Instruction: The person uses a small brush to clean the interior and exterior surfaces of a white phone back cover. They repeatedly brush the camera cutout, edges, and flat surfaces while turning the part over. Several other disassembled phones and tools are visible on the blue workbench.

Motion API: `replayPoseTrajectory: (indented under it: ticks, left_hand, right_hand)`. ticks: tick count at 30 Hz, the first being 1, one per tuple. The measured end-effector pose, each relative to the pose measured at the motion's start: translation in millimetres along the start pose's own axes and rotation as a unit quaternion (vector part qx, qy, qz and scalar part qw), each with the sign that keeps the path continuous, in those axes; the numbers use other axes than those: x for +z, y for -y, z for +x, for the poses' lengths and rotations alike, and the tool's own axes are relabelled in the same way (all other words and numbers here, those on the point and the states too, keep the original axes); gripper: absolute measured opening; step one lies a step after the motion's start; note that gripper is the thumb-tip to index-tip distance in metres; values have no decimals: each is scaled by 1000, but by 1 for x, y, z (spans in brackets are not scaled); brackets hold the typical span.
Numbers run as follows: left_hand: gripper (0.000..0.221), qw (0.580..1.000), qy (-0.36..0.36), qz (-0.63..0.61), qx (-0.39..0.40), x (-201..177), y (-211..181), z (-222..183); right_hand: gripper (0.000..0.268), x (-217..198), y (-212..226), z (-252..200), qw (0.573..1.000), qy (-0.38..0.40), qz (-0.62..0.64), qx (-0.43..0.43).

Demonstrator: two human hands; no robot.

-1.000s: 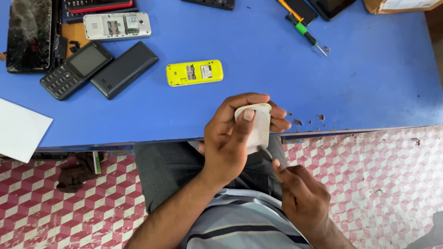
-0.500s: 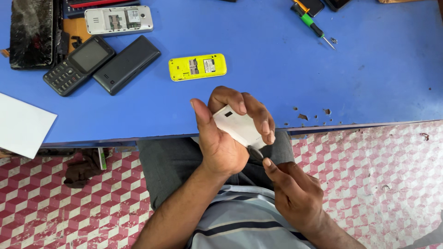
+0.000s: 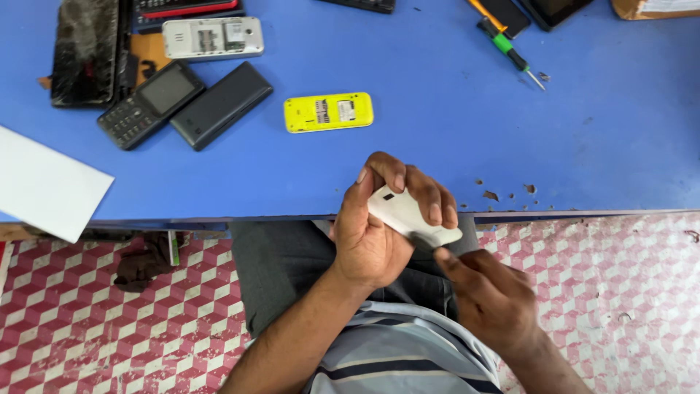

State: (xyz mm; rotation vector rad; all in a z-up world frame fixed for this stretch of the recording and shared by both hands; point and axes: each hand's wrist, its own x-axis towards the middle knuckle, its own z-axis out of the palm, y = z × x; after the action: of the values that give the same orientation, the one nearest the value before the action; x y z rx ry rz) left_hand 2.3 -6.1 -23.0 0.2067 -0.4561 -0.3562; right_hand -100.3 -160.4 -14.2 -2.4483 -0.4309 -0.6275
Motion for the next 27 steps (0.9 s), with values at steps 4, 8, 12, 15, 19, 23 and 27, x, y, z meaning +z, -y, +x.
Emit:
replayPoseTrajectory:
  ticks: [4,8,12,15,19,23,27]
  left_hand:
    - [39,1000,-12,-28,3,-2,12,-1]
    - [39,999,-13,17,26,-6,5,5]
    - [37,999,-1,42,12,-4,13,6]
    - [36,999,11,52,2,-5,14,6]
    - [40,997,4,60,39,-10,-2,14]
    - [39,995,13,91,31,-9,-5,12]
    - [42,998,1,67,18,-6,3,8]
  right_hand:
    - [53,-3,-7,-6,1000,7,-8,-11]
    - [50,-10,-8,-2,996,6,-86,-21]
    - [51,-3,-8,-5,1000,2,-23,-2]
    - [48,1,-13,-11,998,25,30,42]
    - [47,-19,-31,-19,984,147,75,73]
    - [42,-21,-36,-27,993,33,88,68]
    - [43,3,-23,-22,998,-24,58,11]
